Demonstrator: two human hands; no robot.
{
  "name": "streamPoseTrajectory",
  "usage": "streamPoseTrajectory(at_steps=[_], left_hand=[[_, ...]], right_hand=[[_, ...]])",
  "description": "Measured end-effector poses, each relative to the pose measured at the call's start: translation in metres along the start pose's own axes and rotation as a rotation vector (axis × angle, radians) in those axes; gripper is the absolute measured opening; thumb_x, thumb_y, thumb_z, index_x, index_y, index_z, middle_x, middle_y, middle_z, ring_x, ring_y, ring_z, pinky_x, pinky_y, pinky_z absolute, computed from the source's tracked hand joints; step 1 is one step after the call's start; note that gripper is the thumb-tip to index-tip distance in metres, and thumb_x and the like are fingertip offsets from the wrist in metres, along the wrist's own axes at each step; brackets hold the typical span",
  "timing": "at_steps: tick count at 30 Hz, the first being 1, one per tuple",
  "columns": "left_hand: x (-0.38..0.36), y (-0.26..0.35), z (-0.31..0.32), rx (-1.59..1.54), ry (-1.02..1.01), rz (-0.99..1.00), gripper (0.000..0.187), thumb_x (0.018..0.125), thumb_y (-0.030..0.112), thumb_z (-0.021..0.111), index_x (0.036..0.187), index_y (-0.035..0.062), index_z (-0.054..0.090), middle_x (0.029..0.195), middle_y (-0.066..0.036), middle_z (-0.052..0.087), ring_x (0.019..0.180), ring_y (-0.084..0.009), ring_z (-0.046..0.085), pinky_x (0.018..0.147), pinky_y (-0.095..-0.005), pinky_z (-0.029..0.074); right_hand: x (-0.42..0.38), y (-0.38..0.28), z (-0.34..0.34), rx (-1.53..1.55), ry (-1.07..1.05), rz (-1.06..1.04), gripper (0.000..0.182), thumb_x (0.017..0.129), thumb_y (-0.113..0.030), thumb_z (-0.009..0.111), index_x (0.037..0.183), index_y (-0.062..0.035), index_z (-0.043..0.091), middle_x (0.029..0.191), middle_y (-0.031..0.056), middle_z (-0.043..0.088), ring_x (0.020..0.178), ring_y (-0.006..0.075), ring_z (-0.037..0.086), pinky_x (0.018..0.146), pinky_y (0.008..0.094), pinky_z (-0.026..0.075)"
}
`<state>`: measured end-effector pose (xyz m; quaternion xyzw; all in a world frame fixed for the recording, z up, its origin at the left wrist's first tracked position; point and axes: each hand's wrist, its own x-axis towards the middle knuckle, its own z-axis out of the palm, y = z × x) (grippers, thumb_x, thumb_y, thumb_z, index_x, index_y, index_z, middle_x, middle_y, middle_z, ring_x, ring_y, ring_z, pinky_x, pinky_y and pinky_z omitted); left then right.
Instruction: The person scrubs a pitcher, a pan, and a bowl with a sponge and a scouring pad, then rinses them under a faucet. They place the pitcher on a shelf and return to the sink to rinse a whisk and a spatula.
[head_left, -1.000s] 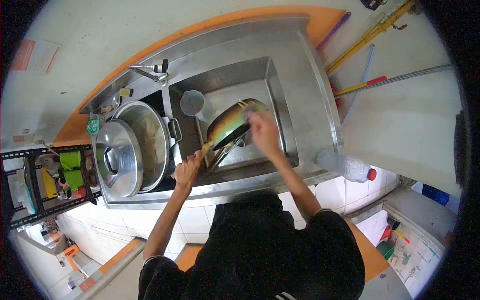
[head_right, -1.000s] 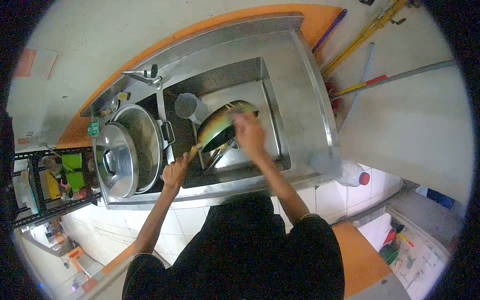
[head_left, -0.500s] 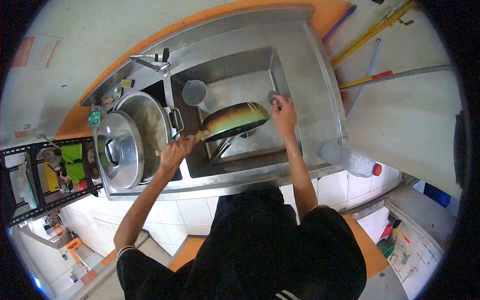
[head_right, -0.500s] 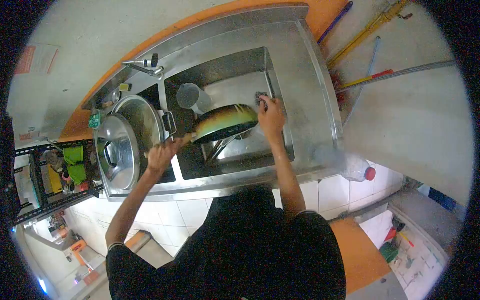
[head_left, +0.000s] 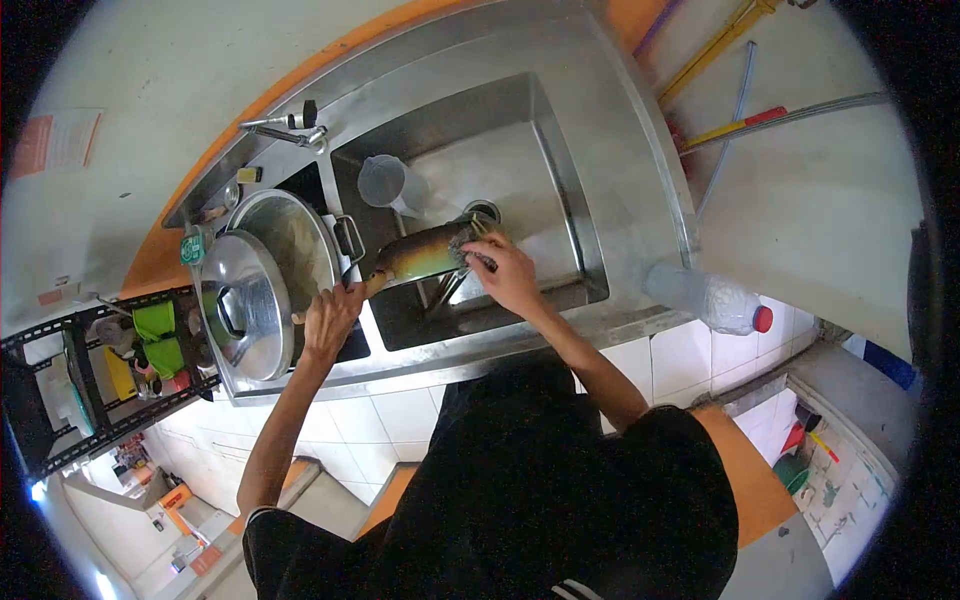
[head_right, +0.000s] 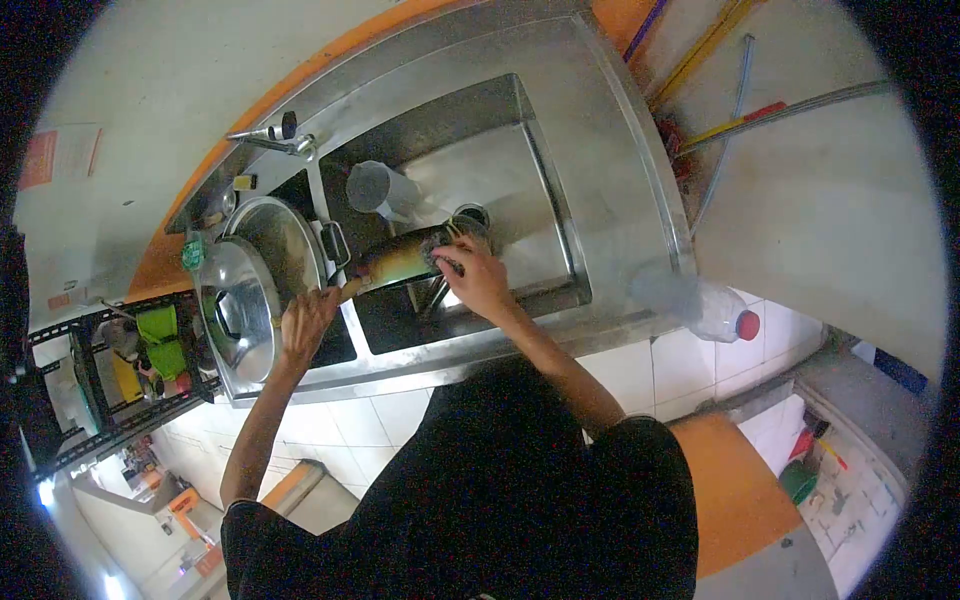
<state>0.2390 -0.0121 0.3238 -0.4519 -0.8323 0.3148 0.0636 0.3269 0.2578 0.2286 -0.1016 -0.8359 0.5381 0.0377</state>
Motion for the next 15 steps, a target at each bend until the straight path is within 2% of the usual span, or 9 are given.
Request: streamPoseTrajectory(at_steps=[1, 4, 5, 8, 9, 12, 15], left_hand=[[-0.001, 0.001, 0.0, 0.024, -0.007, 0.007, 0.009, 0.078, 0.015, 0.055, 0.082, 0.0147, 0.047, 0.066, -0.002, 0.054, 0.055, -0.0138, 0.057, 0.045, -0.0261, 0.045], [-0.006, 0.004, -0.001, 0.066, -0.015, 0.009, 0.009, 0.078, 0.016, 0.054, 0.081, 0.0154, 0.046, 0.065, -0.001, 0.052, 0.056, -0.0136, 0.057, 0.046, -0.0259, 0.044], [-0.006, 0.003, 0.0, 0.074, -0.013, 0.013, 0.009, 0.078, 0.016, 0.054, 0.081, 0.0156, 0.046, 0.064, -0.001, 0.051, 0.057, -0.0134, 0.057, 0.047, -0.026, 0.044], [-0.008, 0.006, -0.001, 0.024, -0.01, 0.032, 0.009, 0.078, 0.017, 0.054, 0.08, 0.0159, 0.045, 0.063, 0.0, 0.05, 0.056, -0.0132, 0.056, 0.047, -0.0264, 0.043], [-0.007, 0.01, 0.003, 0.019, -0.03, 0.021, 0.009, 0.078, 0.017, 0.054, 0.08, 0.0161, 0.045, 0.063, -0.001, 0.051, 0.055, -0.0134, 0.056, 0.047, -0.0267, 0.043], [-0.009, 0.01, 0.013, 0.026, -0.025, 0.022, 0.009, 0.079, 0.02, 0.054, 0.078, 0.0167, 0.045, 0.063, -0.001, 0.052, 0.052, -0.0143, 0.055, 0.047, -0.0267, 0.043], [-0.014, 0.016, 0.009, -0.029, -0.037, 0.0, 0.009, 0.079, 0.02, 0.054, 0.078, 0.0168, 0.046, 0.063, -0.001, 0.052, 0.053, -0.0152, 0.056, 0.046, -0.0271, 0.043]], right_hand=[[0.006, 0.021, 0.01, -0.062, 0.178, -0.016, 0.016, 0.08, -0.021, 0.059, 0.094, -0.016, 0.063, 0.091, 0.01, 0.058, 0.084, 0.0295, 0.058, 0.067, 0.0398, 0.047], [0.017, 0.043, 0.017, -0.131, 0.239, 0.162, 0.016, 0.079, -0.017, 0.059, 0.094, -0.0152, 0.063, 0.091, 0.0092, 0.059, 0.081, 0.0294, 0.059, 0.068, 0.0373, 0.047], [0.007, 0.039, 0.023, -0.089, 0.221, -0.043, 0.015, 0.08, -0.017, 0.058, 0.094, -0.0132, 0.063, 0.088, 0.0095, 0.059, 0.079, 0.0294, 0.059, 0.064, 0.0373, 0.047], [-0.003, 0.021, 0.018, -0.075, 0.149, 0.016, 0.015, 0.081, -0.017, 0.058, 0.094, -0.0111, 0.062, 0.086, 0.0096, 0.059, 0.077, 0.0294, 0.059, 0.063, 0.0364, 0.047], [0.006, 0.049, 0.018, -0.093, 0.188, 0.092, 0.015, 0.082, -0.017, 0.057, 0.094, -0.0105, 0.062, 0.087, 0.009, 0.059, 0.075, 0.029, 0.059, 0.063, 0.036, 0.047], [-0.005, 0.043, 0.024, -0.04, 0.175, -0.034, 0.014, 0.082, -0.016, 0.056, 0.094, -0.0107, 0.063, 0.087, 0.0088, 0.059, 0.074, 0.0282, 0.06, 0.064, 0.0358, 0.047], [-0.019, 0.049, 0.026, -0.043, 0.218, 0.049, 0.014, 0.081, -0.015, 0.058, 0.093, -0.0116, 0.063, 0.089, 0.009, 0.06, 0.077, 0.029, 0.06, 0.066, 0.0362, 0.047]])
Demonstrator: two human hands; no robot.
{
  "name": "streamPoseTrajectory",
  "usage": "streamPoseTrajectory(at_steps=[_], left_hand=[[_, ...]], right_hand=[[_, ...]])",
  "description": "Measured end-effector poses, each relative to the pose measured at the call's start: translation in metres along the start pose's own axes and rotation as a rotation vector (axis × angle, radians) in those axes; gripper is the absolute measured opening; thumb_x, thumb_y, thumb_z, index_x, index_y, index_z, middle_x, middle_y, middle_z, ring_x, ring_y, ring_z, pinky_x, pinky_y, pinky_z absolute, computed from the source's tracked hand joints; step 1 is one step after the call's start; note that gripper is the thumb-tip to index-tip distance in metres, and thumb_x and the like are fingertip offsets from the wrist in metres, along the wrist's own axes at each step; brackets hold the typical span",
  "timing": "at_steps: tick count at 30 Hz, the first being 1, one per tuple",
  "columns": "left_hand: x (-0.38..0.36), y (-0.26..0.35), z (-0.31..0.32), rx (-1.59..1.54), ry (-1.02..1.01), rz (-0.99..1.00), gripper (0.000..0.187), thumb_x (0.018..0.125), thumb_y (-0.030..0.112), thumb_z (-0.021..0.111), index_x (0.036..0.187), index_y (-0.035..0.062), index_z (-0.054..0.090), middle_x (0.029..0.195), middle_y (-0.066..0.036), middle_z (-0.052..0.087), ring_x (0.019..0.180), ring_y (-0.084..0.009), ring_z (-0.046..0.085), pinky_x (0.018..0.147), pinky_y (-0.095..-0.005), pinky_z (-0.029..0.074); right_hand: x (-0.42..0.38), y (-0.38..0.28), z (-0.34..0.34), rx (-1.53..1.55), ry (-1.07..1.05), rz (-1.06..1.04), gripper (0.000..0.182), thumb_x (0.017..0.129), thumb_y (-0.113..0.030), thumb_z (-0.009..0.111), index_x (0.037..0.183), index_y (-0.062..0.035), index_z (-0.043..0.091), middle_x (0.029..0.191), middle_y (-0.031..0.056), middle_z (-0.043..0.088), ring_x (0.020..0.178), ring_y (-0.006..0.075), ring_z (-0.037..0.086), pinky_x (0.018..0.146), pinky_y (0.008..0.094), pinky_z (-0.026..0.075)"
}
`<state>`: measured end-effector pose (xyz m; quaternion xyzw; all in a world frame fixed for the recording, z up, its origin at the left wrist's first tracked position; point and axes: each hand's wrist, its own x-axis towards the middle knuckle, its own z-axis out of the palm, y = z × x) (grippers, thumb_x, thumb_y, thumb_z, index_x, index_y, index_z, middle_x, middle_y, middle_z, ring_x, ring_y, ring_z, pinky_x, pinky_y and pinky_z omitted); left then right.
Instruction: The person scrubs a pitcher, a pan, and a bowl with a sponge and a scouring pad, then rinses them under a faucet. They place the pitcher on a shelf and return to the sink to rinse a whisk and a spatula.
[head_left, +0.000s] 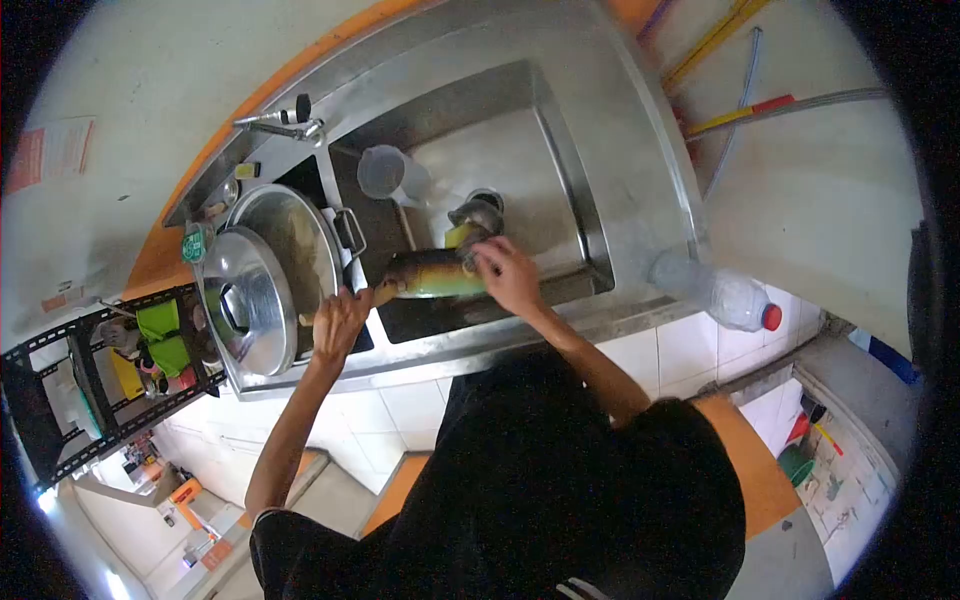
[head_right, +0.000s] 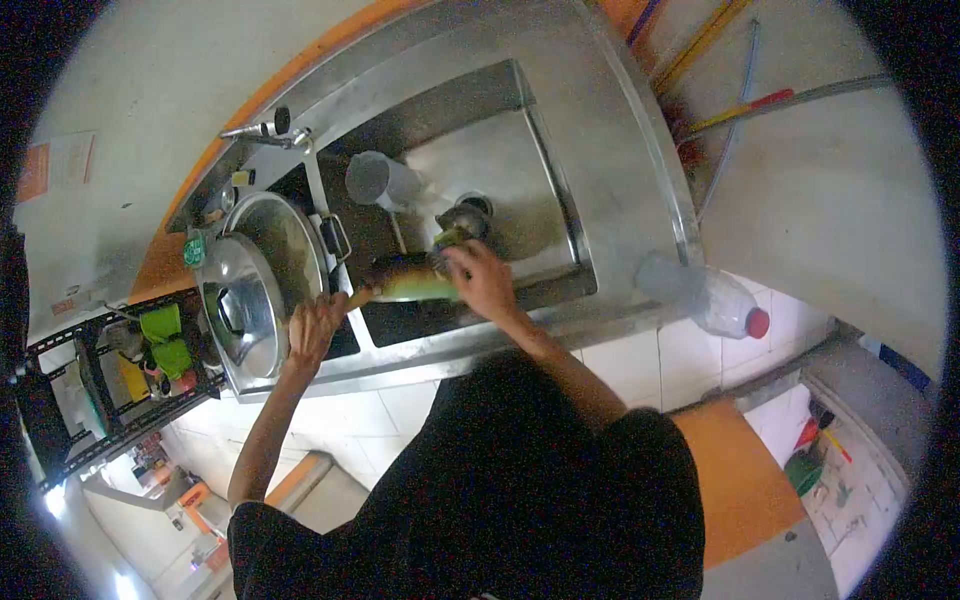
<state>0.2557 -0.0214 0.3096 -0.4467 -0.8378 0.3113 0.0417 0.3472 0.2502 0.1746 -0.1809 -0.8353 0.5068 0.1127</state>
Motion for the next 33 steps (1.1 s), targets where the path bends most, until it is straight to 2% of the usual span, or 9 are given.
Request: streamPoseTrajectory(at_steps=[2, 5, 9, 14, 18, 21, 25, 27, 33], left_hand=[[-0.001, 0.003, -0.001, -0.059, -0.031, -0.037, 0.006, 0.079, 0.018, 0.054, 0.081, 0.0158, 0.049, 0.065, -0.003, 0.054, 0.056, -0.0181, 0.057, 0.047, -0.0295, 0.045], [0.002, -0.003, 0.005, -0.082, -0.048, -0.049, 0.007, 0.078, 0.017, 0.054, 0.085, 0.0154, 0.052, 0.066, -0.005, 0.055, 0.057, -0.02, 0.058, 0.048, -0.0306, 0.045], [-0.002, 0.001, -0.004, -0.039, 0.05, -0.062, 0.009, 0.079, 0.014, 0.054, 0.072, 0.0151, 0.047, 0.055, -0.001, 0.05, 0.05, -0.0156, 0.057, 0.046, -0.0277, 0.043], [-0.011, -0.001, -0.001, -0.051, 0.043, -0.096, 0.011, 0.079, 0.014, 0.054, 0.072, 0.0157, 0.046, 0.055, -0.002, 0.049, 0.051, -0.0161, 0.058, 0.045, -0.0288, 0.044], [-0.015, 0.004, 0.008, -0.13, 0.001, -0.105, 0.017, 0.075, 0.017, 0.058, 0.092, 0.0177, 0.055, 0.059, -0.004, 0.055, 0.051, -0.0192, 0.057, 0.046, -0.0323, 0.045], [-0.011, 0.013, 0.006, -0.08, -0.066, -0.108, 0.015, 0.075, 0.016, 0.057, 0.089, 0.0167, 0.053, 0.058, -0.003, 0.053, 0.052, -0.0186, 0.057, 0.048, -0.0323, 0.045], [-0.005, 0.02, -0.002, -0.085, -0.029, -0.085, 0.008, 0.076, 0.014, 0.056, 0.081, 0.0161, 0.05, 0.058, -0.003, 0.052, 0.053, -0.0181, 0.057, 0.047, -0.0308, 0.045], [0.001, 0.023, -0.006, -0.14, -0.071, -0.112, 0.009, 0.076, 0.013, 0.055, 0.084, 0.0172, 0.052, 0.06, -0.003, 0.053, 0.054, -0.0191, 0.058, 0.046, -0.0329, 0.045], [-0.008, 0.02, -0.016, -0.166, -0.086, -0.174, 0.005, 0.076, 0.015, 0.055, 0.079, 0.0168, 0.053, 0.062, -0.004, 0.055, 0.056, -0.0194, 0.06, 0.046, -0.0314, 0.046]], right_hand=[[0.007, 0.026, 0.011, -0.125, 0.091, 0.088, 0.016, 0.079, -0.019, 0.059, 0.094, -0.014, 0.062, 0.093, 0.0105, 0.058, 0.077, 0.0302, 0.059, 0.064, 0.0416, 0.048], [-0.021, -0.023, -0.006, -0.011, -0.028, -0.227, 0.016, 0.079, -0.018, 0.059, 0.094, -0.014, 0.061, 0.09, 0.0114, 0.058, 0.078, 0.0309, 0.059, 0.064, 0.0414, 0.048], [-0.003, 0.006, -0.005, -0.072, 0.052, 0.086, 0.017, 0.08, -0.015, 0.058, 0.096, -0.0126, 0.059, 0.09, 0.0114, 0.056, 0.077, 0.0324, 0.059, 0.063, 0.0405, 0.048], [-0.006, 0.01, 0.0, -0.04, 0.067, 0.042, 0.016, 0.079, -0.014, 0.058, 0.095, -0.0122, 0.06, 0.088, 0.0094, 0.056, 0.076, 0.0316, 0.059, 0.063, 0.0408, 0.048], [-0.016, -0.04, 0.0, -0.012, -0.031, -0.168, 0.013, 0.077, -0.014, 0.06, 0.089, -0.0125, 0.061, 0.086, 0.008, 0.056, 0.072, 0.0291, 0.059, 0.059, 0.0388, 0.048], [0.008, -0.012, -0.004, -0.174, 0.065, 0.017, 0.014, 0.075, -0.015, 0.062, 0.089, -0.0126, 0.061, 0.089, 0.0081, 0.056, 0.071, 0.0285, 0.059, 0.058, 0.039, 0.048], [-0.011, -0.064, 0.018, -0.162, -0.197, -0.259, 0.018, 0.073, -0.016, 0.064, 0.09, -0.0134, 0.062, 0.088, 0.0092, 0.054, 0.073, 0.0274, 0.058, 0.059, 0.0377, 0.049], [-0.019, -0.077, 0.037, -0.038, 0.022, -0.472, 0.013, 0.078, -0.021, 0.06, 0.09, -0.0163, 0.063, 0.084, 0.0067, 0.055, 0.074, 0.0235, 0.059, 0.056, 0.0381, 0.048], [0.033, -0.005, -0.009, -0.265, 0.109, 0.047, 0.016, 0.076, -0.019, 0.06, 0.091, -0.0181, 0.064, 0.087, 0.0075, 0.056, 0.073, 0.0277, 0.059, 0.06, 0.0397, 0.048]])
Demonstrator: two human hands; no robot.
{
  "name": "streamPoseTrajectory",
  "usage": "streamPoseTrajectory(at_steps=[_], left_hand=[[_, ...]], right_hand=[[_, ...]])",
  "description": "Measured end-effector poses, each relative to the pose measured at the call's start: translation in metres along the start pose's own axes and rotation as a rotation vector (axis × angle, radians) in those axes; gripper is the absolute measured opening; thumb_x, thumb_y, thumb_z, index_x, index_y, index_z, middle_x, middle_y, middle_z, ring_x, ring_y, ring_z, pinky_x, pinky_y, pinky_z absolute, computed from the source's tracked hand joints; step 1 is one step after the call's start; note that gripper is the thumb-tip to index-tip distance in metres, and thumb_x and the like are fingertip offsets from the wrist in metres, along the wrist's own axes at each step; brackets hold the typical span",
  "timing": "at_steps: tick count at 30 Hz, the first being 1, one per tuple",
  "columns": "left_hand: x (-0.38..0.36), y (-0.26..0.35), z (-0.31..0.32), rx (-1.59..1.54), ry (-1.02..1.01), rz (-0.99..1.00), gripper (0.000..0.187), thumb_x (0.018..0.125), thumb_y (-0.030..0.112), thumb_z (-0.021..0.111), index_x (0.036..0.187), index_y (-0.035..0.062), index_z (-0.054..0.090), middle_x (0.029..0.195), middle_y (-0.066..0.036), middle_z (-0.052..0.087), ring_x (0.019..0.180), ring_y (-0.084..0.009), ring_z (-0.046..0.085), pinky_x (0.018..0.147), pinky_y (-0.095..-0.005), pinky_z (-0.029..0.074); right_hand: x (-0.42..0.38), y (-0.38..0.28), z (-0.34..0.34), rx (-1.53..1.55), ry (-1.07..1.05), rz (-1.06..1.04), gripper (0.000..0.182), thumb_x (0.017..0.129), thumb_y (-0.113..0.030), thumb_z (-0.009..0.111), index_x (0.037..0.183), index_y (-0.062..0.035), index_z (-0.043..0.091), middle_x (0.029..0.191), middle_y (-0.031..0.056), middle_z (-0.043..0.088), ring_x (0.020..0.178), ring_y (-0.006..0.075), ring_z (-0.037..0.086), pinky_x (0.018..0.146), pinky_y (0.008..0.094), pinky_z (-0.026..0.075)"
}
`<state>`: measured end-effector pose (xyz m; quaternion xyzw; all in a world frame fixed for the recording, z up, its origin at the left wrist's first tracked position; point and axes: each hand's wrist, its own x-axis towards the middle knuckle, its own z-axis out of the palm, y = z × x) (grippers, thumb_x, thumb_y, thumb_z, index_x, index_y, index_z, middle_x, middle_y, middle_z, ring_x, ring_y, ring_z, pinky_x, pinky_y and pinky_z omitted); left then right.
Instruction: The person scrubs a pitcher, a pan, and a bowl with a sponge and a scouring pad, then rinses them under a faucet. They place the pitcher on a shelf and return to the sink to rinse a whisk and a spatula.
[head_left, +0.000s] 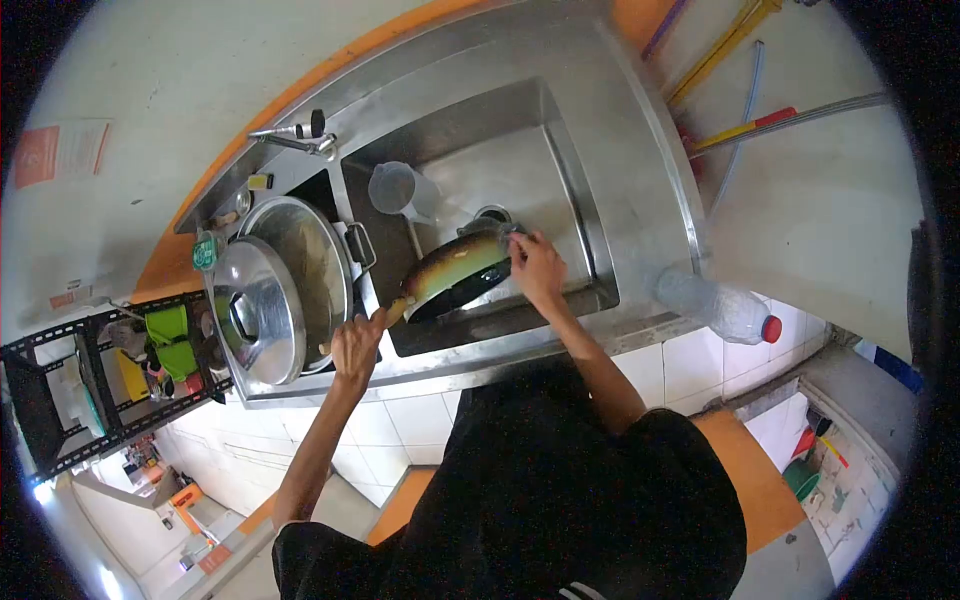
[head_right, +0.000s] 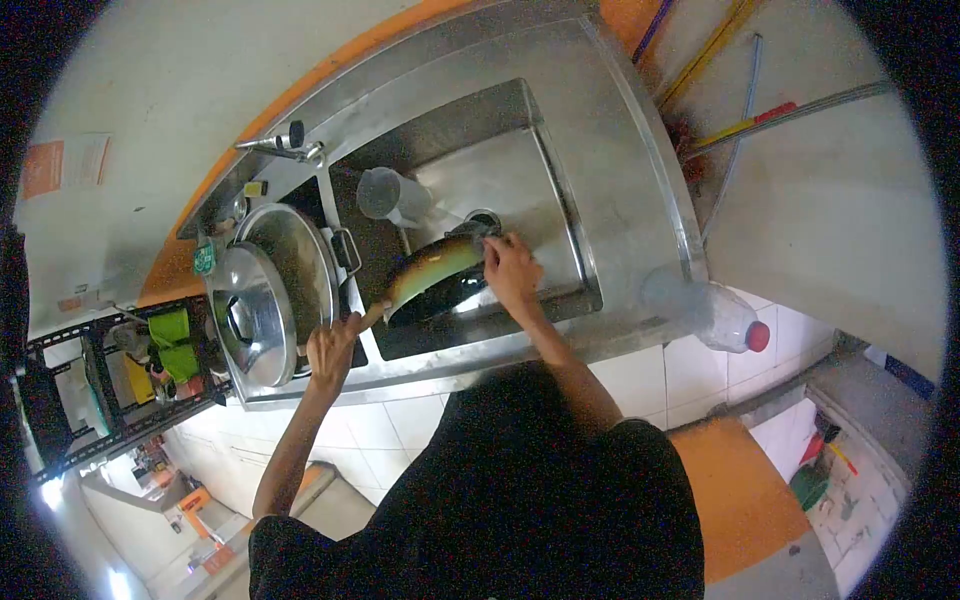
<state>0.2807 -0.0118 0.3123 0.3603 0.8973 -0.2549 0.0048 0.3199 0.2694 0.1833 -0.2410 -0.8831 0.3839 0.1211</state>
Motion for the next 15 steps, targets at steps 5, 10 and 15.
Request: streamPoseTrajectory(at_steps=[5, 10, 15], left_hand=[[-0.003, -0.01, 0.009, 0.007, 0.018, 0.023, 0.012, 0.075, 0.017, 0.057, 0.086, 0.0186, 0.057, 0.063, -0.004, 0.056, 0.054, -0.0199, 0.059, 0.047, -0.031, 0.046], [-0.007, -0.018, 0.003, 0.01, 0.017, 0.003, 0.021, 0.074, 0.018, 0.057, 0.095, 0.0193, 0.059, 0.064, -0.004, 0.057, 0.055, -0.0195, 0.059, 0.047, -0.0322, 0.046], [-0.007, -0.014, -0.001, 0.059, 0.136, 0.063, 0.005, 0.078, 0.017, 0.055, 0.077, 0.0182, 0.05, 0.058, 0.0, 0.049, 0.051, -0.0156, 0.056, 0.043, -0.0293, 0.043]], right_hand=[[-0.025, -0.03, -0.003, 0.116, -0.09, -0.135, 0.015, 0.078, -0.021, 0.059, 0.091, -0.0166, 0.064, 0.092, 0.0088, 0.056, 0.081, 0.0297, 0.058, 0.066, 0.0407, 0.048], [-0.003, 0.002, 0.011, 0.154, -0.047, 0.048, 0.013, 0.079, -0.021, 0.059, 0.09, -0.0164, 0.065, 0.092, 0.0083, 0.058, 0.082, 0.0292, 0.058, 0.067, 0.0398, 0.048], [-0.007, 0.008, 0.011, 0.17, -0.168, 0.057, 0.014, 0.08, -0.022, 0.059, 0.09, -0.0153, 0.065, 0.089, 0.0076, 0.059, 0.08, 0.0293, 0.059, 0.066, 0.0387, 0.048]])
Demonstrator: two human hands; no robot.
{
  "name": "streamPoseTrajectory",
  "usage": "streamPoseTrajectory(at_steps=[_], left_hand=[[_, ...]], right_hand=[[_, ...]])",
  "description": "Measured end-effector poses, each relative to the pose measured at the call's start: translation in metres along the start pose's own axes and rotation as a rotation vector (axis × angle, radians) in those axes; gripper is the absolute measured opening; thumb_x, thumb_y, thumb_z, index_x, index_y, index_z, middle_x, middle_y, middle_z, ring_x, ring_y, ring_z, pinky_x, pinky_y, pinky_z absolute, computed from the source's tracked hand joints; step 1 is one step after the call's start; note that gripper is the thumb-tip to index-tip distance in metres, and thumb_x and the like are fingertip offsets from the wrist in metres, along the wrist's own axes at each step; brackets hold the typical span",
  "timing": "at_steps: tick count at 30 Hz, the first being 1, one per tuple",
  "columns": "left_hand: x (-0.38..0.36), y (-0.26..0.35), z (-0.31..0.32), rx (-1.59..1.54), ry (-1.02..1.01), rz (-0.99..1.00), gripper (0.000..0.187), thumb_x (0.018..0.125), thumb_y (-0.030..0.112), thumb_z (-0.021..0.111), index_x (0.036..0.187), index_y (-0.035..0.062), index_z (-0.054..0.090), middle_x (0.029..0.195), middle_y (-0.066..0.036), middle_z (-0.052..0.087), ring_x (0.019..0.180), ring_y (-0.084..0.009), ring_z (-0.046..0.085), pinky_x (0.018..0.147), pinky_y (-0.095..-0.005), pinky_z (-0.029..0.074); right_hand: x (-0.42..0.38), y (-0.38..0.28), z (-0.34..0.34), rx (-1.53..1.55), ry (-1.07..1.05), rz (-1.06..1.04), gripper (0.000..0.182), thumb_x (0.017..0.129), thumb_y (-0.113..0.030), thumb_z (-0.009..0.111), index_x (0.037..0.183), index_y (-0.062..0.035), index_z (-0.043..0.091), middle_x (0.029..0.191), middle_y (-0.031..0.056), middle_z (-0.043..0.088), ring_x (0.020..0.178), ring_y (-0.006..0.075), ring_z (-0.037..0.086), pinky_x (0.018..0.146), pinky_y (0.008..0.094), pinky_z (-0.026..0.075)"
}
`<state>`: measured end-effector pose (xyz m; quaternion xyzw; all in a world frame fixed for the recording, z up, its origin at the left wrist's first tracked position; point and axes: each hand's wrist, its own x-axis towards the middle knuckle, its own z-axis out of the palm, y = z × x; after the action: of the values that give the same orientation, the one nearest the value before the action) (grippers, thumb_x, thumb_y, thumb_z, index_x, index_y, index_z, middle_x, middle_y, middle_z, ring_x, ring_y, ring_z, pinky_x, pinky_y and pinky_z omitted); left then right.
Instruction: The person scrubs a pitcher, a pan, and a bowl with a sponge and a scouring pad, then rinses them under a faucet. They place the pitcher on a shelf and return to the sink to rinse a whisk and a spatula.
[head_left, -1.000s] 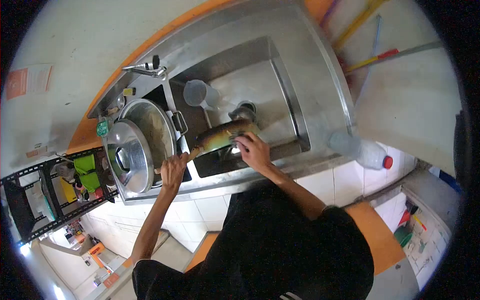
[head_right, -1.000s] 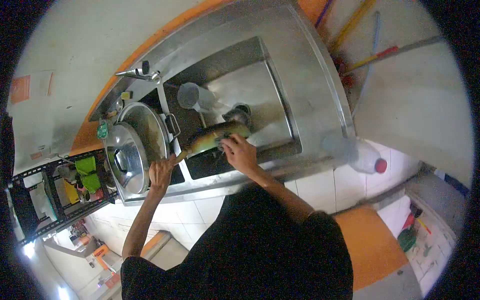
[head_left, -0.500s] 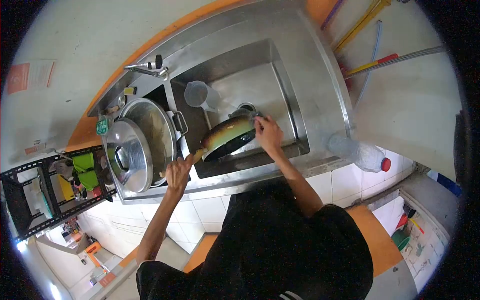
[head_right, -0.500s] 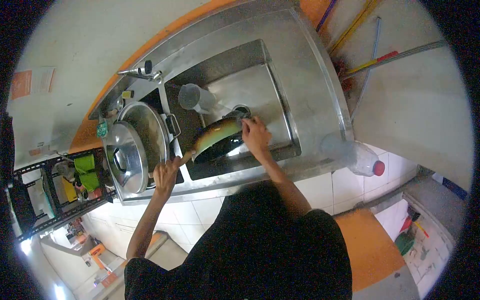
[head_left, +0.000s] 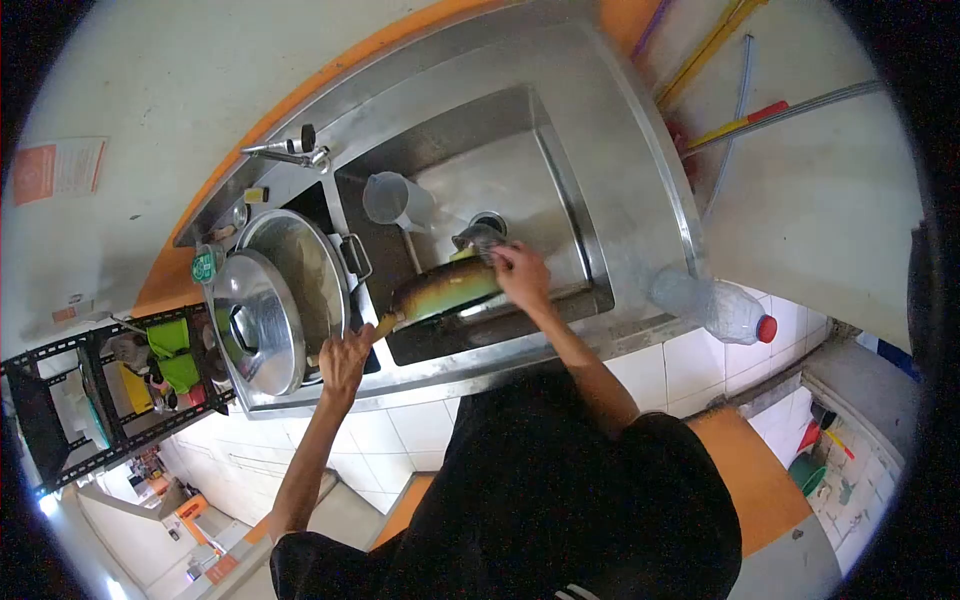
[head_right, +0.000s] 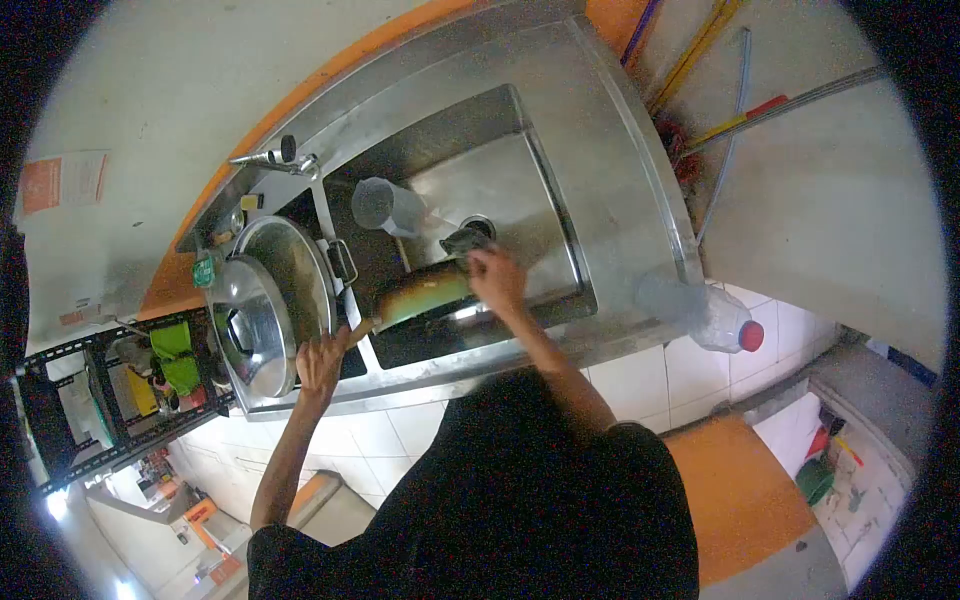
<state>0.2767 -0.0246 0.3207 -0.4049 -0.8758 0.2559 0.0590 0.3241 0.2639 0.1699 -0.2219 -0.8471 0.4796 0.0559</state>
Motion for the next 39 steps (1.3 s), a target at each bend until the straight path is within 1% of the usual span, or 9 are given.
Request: streamPoseTrajectory(at_steps=[1, 5, 9, 13, 17, 25, 32, 36, 39], left_hand=[[-0.005, 0.002, -0.001, -0.062, -0.166, -0.044, 0.022, 0.076, 0.015, 0.055, 0.097, 0.0211, 0.058, 0.072, -0.006, 0.06, 0.06, -0.0206, 0.061, 0.05, -0.0328, 0.046], [-0.012, 0.008, 0.001, -0.081, -0.247, -0.062, 0.022, 0.076, 0.014, 0.054, 0.097, 0.0216, 0.058, 0.069, -0.005, 0.059, 0.06, -0.0198, 0.061, 0.052, -0.0331, 0.048], [-0.024, 0.011, 0.009, -0.136, -0.174, -0.1, 0.024, 0.075, 0.012, 0.055, 0.096, 0.02, 0.06, 0.064, -0.005, 0.059, 0.055, -0.0208, 0.06, 0.05, -0.034, 0.047], [-0.033, 0.017, 0.002, -0.148, -0.192, -0.119, 0.021, 0.074, 0.012, 0.056, 0.093, 0.0186, 0.061, 0.063, -0.005, 0.058, 0.053, -0.0205, 0.059, 0.049, -0.0333, 0.047], [-0.039, 0.023, 0.002, -0.22, -0.128, -0.159, 0.02, 0.071, 0.013, 0.058, 0.09, 0.0177, 0.061, 0.064, -0.004, 0.058, 0.055, -0.0215, 0.06, 0.049, -0.0341, 0.047], [-0.041, 0.033, -0.012, -0.337, -0.173, -0.248, 0.013, 0.07, 0.009, 0.058, 0.083, 0.0133, 0.057, 0.066, -0.007, 0.061, 0.056, -0.0249, 0.061, 0.046, -0.0374, 0.047], [-0.049, 0.036, -0.03, -0.612, -0.522, -0.294, 0.022, 0.073, 0.024, 0.063, 0.083, 0.0077, 0.053, 0.055, -0.013, 0.055, 0.054, -0.0258, 0.06, 0.046, -0.0383, 0.046], [-0.059, 0.04, 0.016, -1.767, -1.294, -0.703, 0.038, 0.083, 0.037, 0.058, 0.079, -0.0003, 0.055, 0.054, -0.009, 0.047, 0.051, -0.0162, 0.045, 0.049, -0.041, 0.04], [-0.062, 0.07, 0.009, -1.395, -0.99, -0.482, 0.041, 0.087, 0.039, 0.05, 0.075, 0.0006, 0.054, 0.054, -0.004, 0.047, 0.055, -0.0114, 0.048, 0.048, -0.0296, 0.04]], right_hand=[[0.006, 0.008, -0.002, -0.027, -0.007, 0.109, 0.013, 0.08, -0.022, 0.059, 0.09, -0.0151, 0.065, 0.088, 0.0075, 0.059, 0.08, 0.0293, 0.059, 0.065, 0.0385, 0.047], [-0.023, -0.033, -0.018, 0.08, 0.032, -0.249, 0.012, 0.078, -0.019, 0.059, 0.087, -0.0136, 0.065, 0.088, 0.0078, 0.061, 0.075, 0.0279, 0.06, 0.061, 0.0383, 0.048], [-0.014, 0.022, -0.009, 0.109, 0.112, -0.001, 0.016, 0.079, -0.018, 0.06, 0.093, -0.0104, 0.064, 0.087, 0.0108, 0.061, 0.079, 0.0295, 0.06, 0.07, 0.0368, 0.048], [-0.034, 0.011, -0.016, 0.237, 0.024, -0.192, 0.035, 0.076, -0.022, 0.065, 0.108, -0.011, 0.056, 0.103, 0.0157, 0.051, 0.096, 0.0341, 0.053, 0.077, 0.0404, 0.045], [-0.03, 0.012, -0.027, -0.034, -0.079, -0.285, 0.044, 0.069, -0.018, 0.069, 0.11, -0.0136, 0.053, 0.106, 0.0142, 0.047, 0.1, 0.0339, 0.049, 0.078, 0.0419, 0.045], [0.002, 0.005, -0.021, -0.461, 0.053, -0.552, 0.028, 0.071, -0.008, 0.058, 0.093, -0.0245, 0.06, 0.101, 0.0044, 0.051, 0.076, 0.0254, 0.059, 0.05, 0.0373, 0.051], [0.015, -0.012, -0.033, -0.418, 0.195, -0.878, 0.021, 0.07, -0.016, 0.061, 0.089, -0.0258, 0.062, 0.097, 0.0025, 0.053, 0.079, 0.0209, 0.059, 0.055, 0.0307, 0.053], [0.012, -0.018, -0.043, -0.356, 0.151, -0.981, 0.023, 0.069, -0.015, 0.061, 0.089, -0.0261, 0.062, 0.096, 0.0017, 0.054, 0.086, 0.0198, 0.057, 0.066, 0.0305, 0.052], [0.018, -0.015, -0.047, -0.268, 0.041, -0.913, 0.028, 0.068, -0.01, 0.061, 0.091, -0.0237, 0.061, 0.097, 0.0022, 0.054, 0.089, 0.0215, 0.056, 0.072, 0.0334, 0.05]])
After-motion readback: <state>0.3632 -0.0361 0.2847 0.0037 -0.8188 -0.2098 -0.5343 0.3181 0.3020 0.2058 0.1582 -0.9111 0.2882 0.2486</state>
